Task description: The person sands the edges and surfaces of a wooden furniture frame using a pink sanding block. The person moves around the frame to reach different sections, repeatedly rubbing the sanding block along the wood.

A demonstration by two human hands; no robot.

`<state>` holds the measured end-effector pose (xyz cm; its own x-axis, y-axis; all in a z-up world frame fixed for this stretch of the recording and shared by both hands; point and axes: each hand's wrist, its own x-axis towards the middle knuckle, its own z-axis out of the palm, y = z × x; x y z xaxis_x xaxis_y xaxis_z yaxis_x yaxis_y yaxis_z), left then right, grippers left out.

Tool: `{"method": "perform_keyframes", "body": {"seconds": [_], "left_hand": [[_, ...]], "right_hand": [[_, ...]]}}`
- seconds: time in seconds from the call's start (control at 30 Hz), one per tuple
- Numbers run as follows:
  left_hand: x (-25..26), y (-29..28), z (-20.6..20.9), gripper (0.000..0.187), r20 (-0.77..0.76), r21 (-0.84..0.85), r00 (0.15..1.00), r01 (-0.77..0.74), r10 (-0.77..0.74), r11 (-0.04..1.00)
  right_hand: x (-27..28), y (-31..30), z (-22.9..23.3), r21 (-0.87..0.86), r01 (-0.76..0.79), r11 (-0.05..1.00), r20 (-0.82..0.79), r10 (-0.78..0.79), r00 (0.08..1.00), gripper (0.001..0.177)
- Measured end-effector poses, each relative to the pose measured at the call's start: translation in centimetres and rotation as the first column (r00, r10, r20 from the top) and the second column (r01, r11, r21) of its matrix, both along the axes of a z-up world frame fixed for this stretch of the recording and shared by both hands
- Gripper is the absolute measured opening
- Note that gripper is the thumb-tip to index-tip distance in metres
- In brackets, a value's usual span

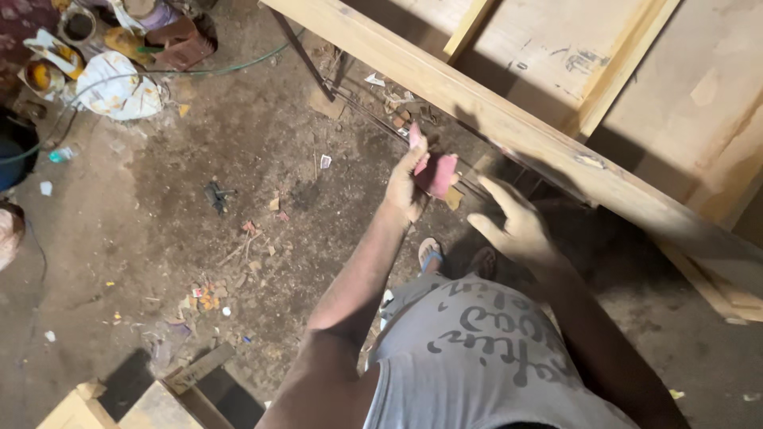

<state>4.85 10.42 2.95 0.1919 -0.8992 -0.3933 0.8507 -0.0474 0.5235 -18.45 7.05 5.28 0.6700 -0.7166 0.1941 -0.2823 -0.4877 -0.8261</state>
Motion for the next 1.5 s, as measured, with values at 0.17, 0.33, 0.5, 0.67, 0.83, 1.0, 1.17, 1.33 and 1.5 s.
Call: {"method": "perform_keyframes", "body": {"seconds": [0.17, 0.33, 0.5, 0.67, 0.83, 1.0, 1.17, 1.33, 1.5], "left_hand": [[-1.3, -0.9, -2.4, 0.064, 0.112, -0.065, 0.978, 0.182, -0.174, 0.981], [-3.3, -2.0, -3.3, 0.054, 0.189, -0.115, 0.940, 0.308, -0.283, 0.944], [-6.7, -3.6, -3.5, 0.058, 0.395, -0.049, 0.830, 0.448, -0.395, 0.893], [-9.0, -5.0, -3.9, 0.058, 0.532, -0.118, 0.744, 0.538, -0.405, 0.834], [-9.0, -4.7, -5.6, 0.052, 0.549, -0.170, 0.735, 0.563, -0.397, 0.808], [-5.4, -3.3, -6.0, 0.056, 0.361, -0.149, 0.856, 0.444, -0.369, 0.883], [-0.6, -0.9, -4.3, 0.073, 0.060, -0.020, 0.941, 0.335, -0.334, 0.942], [1.6, 0.4, -2.8, 0.092, -0.177, -0.258, 0.913, 0.318, -0.368, 0.912], [2.2, 0.0, -1.8, 0.108, -0.281, -0.389, 0.866, 0.290, -0.413, 0.874]], "right_hand": [[-9.3, 3.2, -6.4, 0.210, 0.301, 0.930, -0.124, -0.281, 0.952, 0.054], [-13.8, 6.8, -7.6, 0.394, 0.519, 0.759, -0.247, -0.456, 0.855, 0.053], [-12.0, 5.6, -5.7, 0.309, 0.499, 0.810, -0.028, -0.517, 0.856, 0.050], [-8.3, 3.9, -2.7, 0.086, 0.427, 0.900, -0.042, -0.425, 0.904, 0.052], [-5.4, 3.6, 0.0, 0.011, 0.307, 0.952, -0.086, -0.305, 0.948, 0.053], [-4.6, 2.4, 0.2, 0.049, 0.272, 0.961, -0.102, -0.266, 0.959, 0.051], [-6.8, -1.3, 0.7, -0.038, 0.437, 0.899, 0.012, -0.436, 0.900, 0.038], [-7.6, -2.8, 0.6, -0.064, 0.464, 0.883, 0.109, -0.456, 0.883, 0.035], [-6.1, -2.1, -0.6, 0.003, 0.445, 0.896, 0.059, -0.444, 0.894, 0.036]]}}
